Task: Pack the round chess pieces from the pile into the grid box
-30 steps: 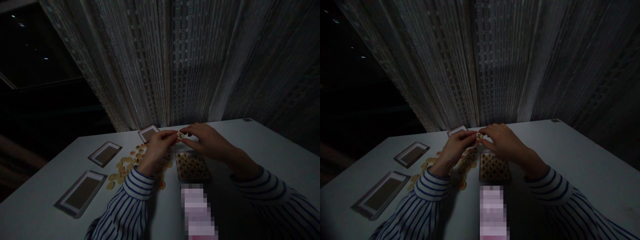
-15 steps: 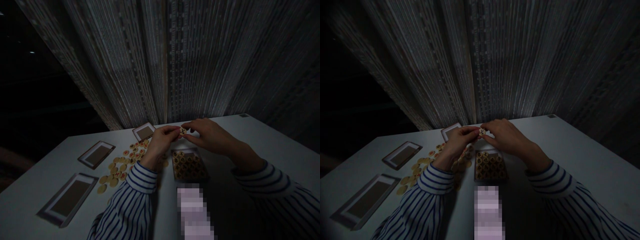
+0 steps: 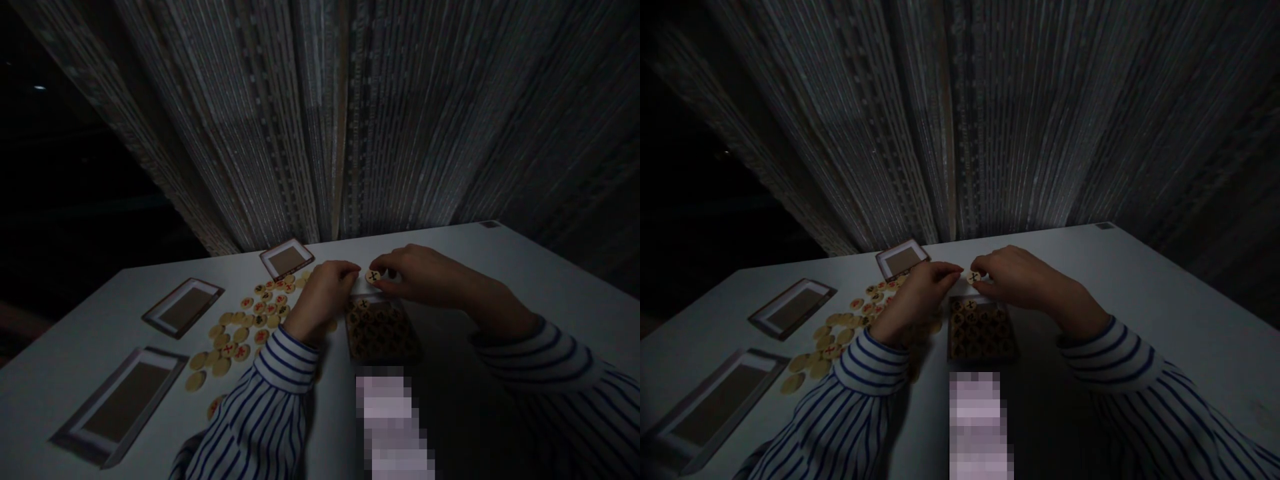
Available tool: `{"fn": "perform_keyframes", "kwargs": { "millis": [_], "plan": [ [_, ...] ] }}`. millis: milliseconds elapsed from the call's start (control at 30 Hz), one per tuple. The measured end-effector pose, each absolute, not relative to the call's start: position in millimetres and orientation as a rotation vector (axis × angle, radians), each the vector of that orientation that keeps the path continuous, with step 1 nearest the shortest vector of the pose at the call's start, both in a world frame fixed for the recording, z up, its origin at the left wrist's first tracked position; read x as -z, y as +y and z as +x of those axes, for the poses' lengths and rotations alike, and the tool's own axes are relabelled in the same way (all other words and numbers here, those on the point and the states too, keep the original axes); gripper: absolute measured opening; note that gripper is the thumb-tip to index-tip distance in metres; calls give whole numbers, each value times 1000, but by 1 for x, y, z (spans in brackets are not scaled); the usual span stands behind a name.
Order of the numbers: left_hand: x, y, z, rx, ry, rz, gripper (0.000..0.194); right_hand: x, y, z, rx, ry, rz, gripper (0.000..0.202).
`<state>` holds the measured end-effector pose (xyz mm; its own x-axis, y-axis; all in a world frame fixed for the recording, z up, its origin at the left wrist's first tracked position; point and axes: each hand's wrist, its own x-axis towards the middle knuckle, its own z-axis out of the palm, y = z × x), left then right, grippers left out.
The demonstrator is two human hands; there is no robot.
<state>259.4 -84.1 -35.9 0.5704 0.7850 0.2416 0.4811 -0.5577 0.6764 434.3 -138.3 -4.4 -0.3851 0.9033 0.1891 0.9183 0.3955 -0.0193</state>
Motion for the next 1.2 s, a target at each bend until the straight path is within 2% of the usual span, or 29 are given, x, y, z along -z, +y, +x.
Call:
{"fn": "perform_keyframes", "kwargs": {
  "millis": [167,400,1200],
  "plan": [
    [37,-88,255,-408,1115,2534,30,10,-138,437,9,-2534,-1722,24],
    [40,-90,253,-277,1085,2673,30,17,-136,439,-152,-2603,-1723,18],
    [48,-88,254,-137,1130,2751,26,36,-132,433,98,-2748,-1861,17]
  ]
}}
